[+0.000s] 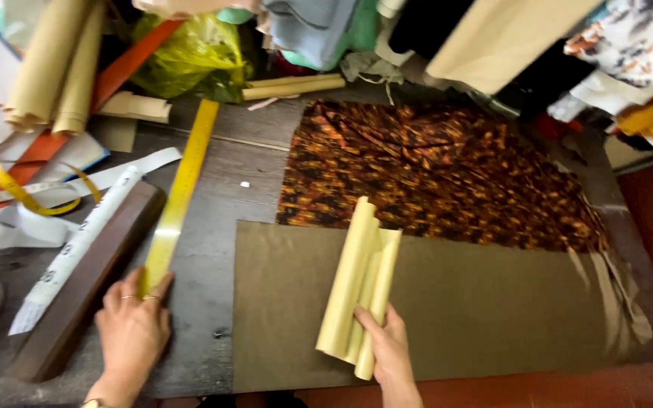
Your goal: Measuring and marking a paper garment pattern on a cutting table using a ruler and chalk.
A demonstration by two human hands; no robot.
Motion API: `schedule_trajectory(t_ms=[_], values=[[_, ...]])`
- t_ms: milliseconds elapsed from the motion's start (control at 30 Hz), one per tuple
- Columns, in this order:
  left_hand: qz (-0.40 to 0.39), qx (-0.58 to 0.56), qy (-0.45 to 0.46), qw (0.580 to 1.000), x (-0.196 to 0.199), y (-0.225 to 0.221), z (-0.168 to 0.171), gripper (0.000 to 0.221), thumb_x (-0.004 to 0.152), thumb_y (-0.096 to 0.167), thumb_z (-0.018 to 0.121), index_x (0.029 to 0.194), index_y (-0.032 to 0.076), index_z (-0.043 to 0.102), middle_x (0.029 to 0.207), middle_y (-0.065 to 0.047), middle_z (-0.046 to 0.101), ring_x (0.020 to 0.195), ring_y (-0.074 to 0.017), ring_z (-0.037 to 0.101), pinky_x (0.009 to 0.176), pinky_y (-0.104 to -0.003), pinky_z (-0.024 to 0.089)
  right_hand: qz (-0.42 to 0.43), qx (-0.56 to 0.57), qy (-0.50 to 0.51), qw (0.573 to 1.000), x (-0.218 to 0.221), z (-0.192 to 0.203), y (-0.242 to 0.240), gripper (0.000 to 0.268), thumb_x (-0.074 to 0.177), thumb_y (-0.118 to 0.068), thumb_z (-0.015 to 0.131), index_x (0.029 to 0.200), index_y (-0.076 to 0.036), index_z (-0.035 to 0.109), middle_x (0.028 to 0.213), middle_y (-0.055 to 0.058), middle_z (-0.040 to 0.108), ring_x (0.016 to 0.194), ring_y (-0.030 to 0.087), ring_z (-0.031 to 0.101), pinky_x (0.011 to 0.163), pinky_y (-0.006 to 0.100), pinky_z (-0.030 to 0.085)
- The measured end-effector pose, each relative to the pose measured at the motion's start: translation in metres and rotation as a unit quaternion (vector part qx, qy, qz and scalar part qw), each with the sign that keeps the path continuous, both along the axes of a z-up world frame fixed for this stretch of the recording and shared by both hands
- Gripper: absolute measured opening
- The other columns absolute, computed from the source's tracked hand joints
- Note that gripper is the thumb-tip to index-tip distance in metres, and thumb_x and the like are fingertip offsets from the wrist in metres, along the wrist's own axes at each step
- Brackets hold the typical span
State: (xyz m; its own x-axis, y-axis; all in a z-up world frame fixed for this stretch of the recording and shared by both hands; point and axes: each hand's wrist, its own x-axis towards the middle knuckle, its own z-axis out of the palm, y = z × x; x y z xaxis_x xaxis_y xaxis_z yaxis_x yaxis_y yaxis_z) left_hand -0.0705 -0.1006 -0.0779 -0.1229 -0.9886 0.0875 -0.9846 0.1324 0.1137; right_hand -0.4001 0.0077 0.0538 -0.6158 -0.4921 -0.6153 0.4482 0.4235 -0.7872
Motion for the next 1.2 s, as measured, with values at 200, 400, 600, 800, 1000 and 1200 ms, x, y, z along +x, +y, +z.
schedule_trajectory(t_ms=[200, 400, 600, 800, 1000, 1200], values=[[-0.109, 0.048, 0.37, 0.922, -0.046, -0.001, 0.035, 0.052, 0.081, 0.024, 0.065, 0.128, 0.006, 0.056, 0.123, -0.016, 0.06, 0.116, -0.0307, 0.055, 0.104, -0.041, 0.038, 0.104, 0.042, 0.012, 0.994, 0.016, 0.021, -0.004, 0.065, 0.073, -0.016, 0.071, 0.135, -0.006, 0.054, 0.127, 0.013, 0.068, 0.115, 0.025, 0.066, 0.105, 0.038, 0.05], [-0.134, 0.24, 0.473, 0.837, -0.152, 0.06, 0.091, 0.106, 0.068, 0.031, 0.081, 0.151, 0.012, 0.018, 0.137, -0.011, 0.052, 0.124, -0.0204, 0.052, 0.105, -0.034, 0.039, 0.184, 0.028, 0.016, 0.982, -0.001, -0.019, 0.01, 0.074, 0.065, -0.025, 0.08, 0.131, -0.006, 0.053, 0.122, 0.015, 0.071, 0.108, 0.024, 0.071, 0.096, 0.033, 0.056], [-0.052, 0.302, 0.519, 0.798, -0.211, 0.072, 0.109, 0.108, 0.071, 0.011, 0.072, 0.154, 0.012, 0.003, 0.133, -0.006, 0.048, 0.093, -0.0196, 0.064, 0.088, -0.033, 0.053, 0.256, 0.01, 0.001, 0.967, -0.034, 0.009, 0.025, 0.062, 0.074, -0.018, 0.072, 0.132, -0.006, 0.052, 0.122, 0.013, 0.069, 0.106, 0.023, 0.07, 0.097, 0.037, 0.057], [-0.123, 0.207, 0.413, 0.878, -0.246, 0.092, 0.115, 0.081, 0.079, 0.01, 0.061, 0.149, 0.021, 0.022, 0.148, -0.018, 0.025, 0.086, -0.0274, 0.067, 0.081, -0.045, 0.059, 0.279, -0.009, -0.003, 0.96, -0.078, 0.0, 0.04, 0.051, 0.074, -0.017, 0.074, 0.121, -0.007, 0.058, 0.116, 0.012, 0.071, 0.106, 0.021, 0.068, 0.095, 0.036, 0.056], [-0.012, 0.303, 0.49, 0.817, -0.266, 0.094, 0.116, 0.101, 0.07, -0.003, 0.056, 0.155, 0.024, 0.009, 0.137, -0.014, 0.033, 0.127, -0.0267, 0.042, 0.107, -0.043, 0.036, 0.284, -0.056, -0.024, 0.957, -0.103, -0.004, 0.046, 0.061, 0.069, -0.018, 0.076, 0.124, -0.002, 0.055, 0.115, 0.014, 0.069, 0.102, 0.024, 0.069, 0.096, 0.038, 0.058], [-0.061, 0.203, 0.501, 0.839, -0.239, 0.087, 0.107, 0.071, 0.073, -0.001, 0.047, 0.14, 0.021, 0.048, 0.115, -0.008, 0.054, 0.105, -0.0212, 0.057, 0.097, -0.033, 0.042, 0.223, -0.04, 0.035, 0.973, -0.101, -0.011, 0.046, 0.045, 0.075, -0.005, 0.064, 0.12, -0.004, 0.056, 0.109, 0.011, 0.071, 0.098, 0.018, 0.067, 0.088, 0.028, 0.054]])
